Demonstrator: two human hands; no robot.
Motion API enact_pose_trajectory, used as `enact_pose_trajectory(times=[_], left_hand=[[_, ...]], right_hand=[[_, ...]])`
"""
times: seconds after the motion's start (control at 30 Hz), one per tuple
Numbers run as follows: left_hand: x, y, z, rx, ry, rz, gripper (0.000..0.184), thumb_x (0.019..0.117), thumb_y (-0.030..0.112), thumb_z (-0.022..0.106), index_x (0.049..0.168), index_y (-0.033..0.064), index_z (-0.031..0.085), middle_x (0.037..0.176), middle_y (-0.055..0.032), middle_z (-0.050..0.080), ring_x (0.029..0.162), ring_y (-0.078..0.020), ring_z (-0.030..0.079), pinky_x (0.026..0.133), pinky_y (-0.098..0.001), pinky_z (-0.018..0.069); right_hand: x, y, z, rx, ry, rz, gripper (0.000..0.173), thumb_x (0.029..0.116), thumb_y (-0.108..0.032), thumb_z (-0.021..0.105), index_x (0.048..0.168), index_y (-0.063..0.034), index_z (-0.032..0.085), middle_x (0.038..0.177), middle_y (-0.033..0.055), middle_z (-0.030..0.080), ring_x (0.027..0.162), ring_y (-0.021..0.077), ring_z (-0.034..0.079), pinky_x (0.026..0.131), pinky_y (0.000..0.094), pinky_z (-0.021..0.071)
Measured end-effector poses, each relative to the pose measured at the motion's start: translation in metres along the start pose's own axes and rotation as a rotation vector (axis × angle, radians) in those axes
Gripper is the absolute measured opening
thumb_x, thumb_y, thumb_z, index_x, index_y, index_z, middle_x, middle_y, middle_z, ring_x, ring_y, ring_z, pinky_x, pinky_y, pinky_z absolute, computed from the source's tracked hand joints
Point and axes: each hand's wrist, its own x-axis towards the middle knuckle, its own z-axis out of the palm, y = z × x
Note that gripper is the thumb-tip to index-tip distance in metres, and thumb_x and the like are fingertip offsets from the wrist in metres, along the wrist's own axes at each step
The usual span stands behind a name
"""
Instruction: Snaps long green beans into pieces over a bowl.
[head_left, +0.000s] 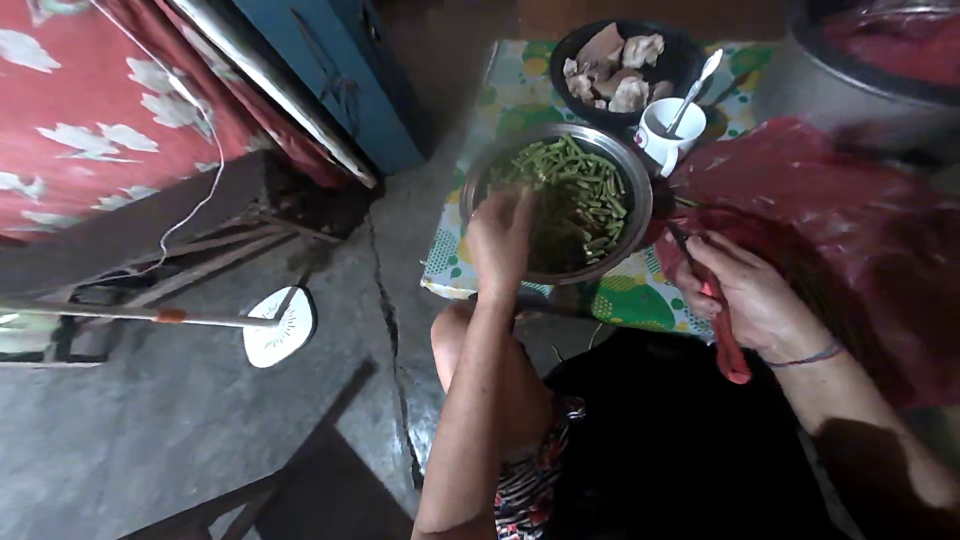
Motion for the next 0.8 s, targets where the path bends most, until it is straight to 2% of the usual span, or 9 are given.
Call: enact_pose_trajectory(times=[0.07,0.17,0.23,0.3,0.37,0.43,0.5,0.63,0.8], left_hand=[[0.001,0.005,0.004,0.255,-0.034,0.011,0.025,0.1020,0.020,0.061,0.118,0.0055,0.073,0.114,-0.0155,0.070,0.103,-0.0257,0.067,0.092,-0.0450,0.0533],[0.000,0.007,0.014,0.410,-0.086,-0.018,0.030,0.1011,0.018,0.061,0.129,0.0086,0.068,0.131,-0.0211,0.060,0.109,-0.0320,0.065,0.094,-0.0469,0.0532],[-0.001,0.005,0.016,0.413,-0.096,-0.013,0.032,0.1007,0.019,0.062,0.131,0.0084,0.067,0.133,-0.0217,0.061,0.117,-0.0345,0.062,0.099,-0.0498,0.0513],[-0.003,0.002,0.016,0.436,-0.100,0.018,0.030,0.1012,0.020,0.062,0.129,0.0077,0.068,0.130,-0.0214,0.062,0.111,-0.0350,0.064,0.094,-0.0516,0.0525],[-0.004,-0.001,0.016,0.457,-0.103,0.031,0.028,0.1015,0.022,0.063,0.125,0.0078,0.069,0.129,-0.0201,0.063,0.113,-0.0352,0.064,0.095,-0.0529,0.0527],[-0.005,-0.004,0.017,0.474,-0.101,0.050,0.026,0.1008,0.021,0.064,0.122,0.0077,0.071,0.127,-0.0198,0.064,0.116,-0.0357,0.063,0.097,-0.0539,0.0516],[-0.006,-0.003,0.018,0.489,-0.098,0.067,0.025,0.1003,0.020,0.064,0.120,0.0073,0.072,0.125,-0.0199,0.066,0.117,-0.0360,0.063,0.097,-0.0545,0.0508],[-0.008,-0.003,0.021,0.481,-0.049,0.086,0.022,0.1001,0.020,0.065,0.117,0.0076,0.073,0.123,-0.0199,0.066,0.106,-0.0340,0.066,0.090,-0.0517,0.0534],[-0.011,-0.006,0.021,0.477,-0.023,0.143,0.022,0.0999,0.020,0.065,0.115,0.0068,0.074,0.119,-0.0189,0.066,0.099,-0.0300,0.067,0.085,-0.0472,0.0544]], right_hand=[[0.001,0.003,-0.009,-0.198,-0.020,0.071,0.023,0.1124,-0.025,0.037,0.118,-0.0105,0.054,0.068,-0.0047,0.052,0.046,0.0004,0.040,0.041,0.0142,0.0351],[0.002,0.003,-0.018,-0.320,-0.069,0.048,0.030,0.1120,-0.029,0.038,0.132,-0.0096,0.052,0.070,-0.0048,0.052,0.047,0.0000,0.039,0.043,0.0144,0.0345],[0.001,-0.002,-0.030,-0.324,-0.049,-0.063,0.032,0.1106,-0.028,0.042,0.135,-0.0106,0.055,0.071,-0.0052,0.052,0.049,0.0004,0.041,0.045,0.0152,0.0354],[0.002,-0.010,-0.050,-0.393,0.070,-0.203,0.034,0.1082,-0.030,0.048,0.133,-0.0107,0.062,0.071,-0.0057,0.049,0.052,0.0019,0.042,0.047,0.0188,0.0379],[0.006,-0.020,-0.076,-0.637,0.305,-0.274,0.033,0.1057,-0.038,0.054,0.122,-0.0110,0.064,0.077,0.0025,0.054,0.059,0.0118,0.049,0.054,0.0322,0.0448],[0.008,-0.029,-0.099,-0.904,0.499,-0.209,0.039,0.1048,-0.037,0.058,0.121,-0.0015,0.062,0.096,0.0248,0.065,0.085,0.0424,0.062,0.074,0.0646,0.0474],[0.011,-0.027,-0.118,-1.139,0.541,-0.051,0.040,0.1047,-0.034,0.059,0.122,0.0027,0.062,0.104,0.0357,0.065,0.100,0.0589,0.062,0.081,0.0777,0.0425],[0.016,-0.006,-0.134,-1.251,0.379,0.127,0.038,0.0996,-0.029,0.068,0.121,0.0021,0.067,0.114,0.0336,0.066,0.109,0.0565,0.061,0.087,0.0761,0.0430],[0.018,0.014,-0.140,-1.193,0.469,0.087,0.047,0.0972,-0.023,0.071,0.133,0.0041,0.058,0.135,0.0358,0.054,0.109,0.0604,0.059,0.085,0.0780,0.0430]])
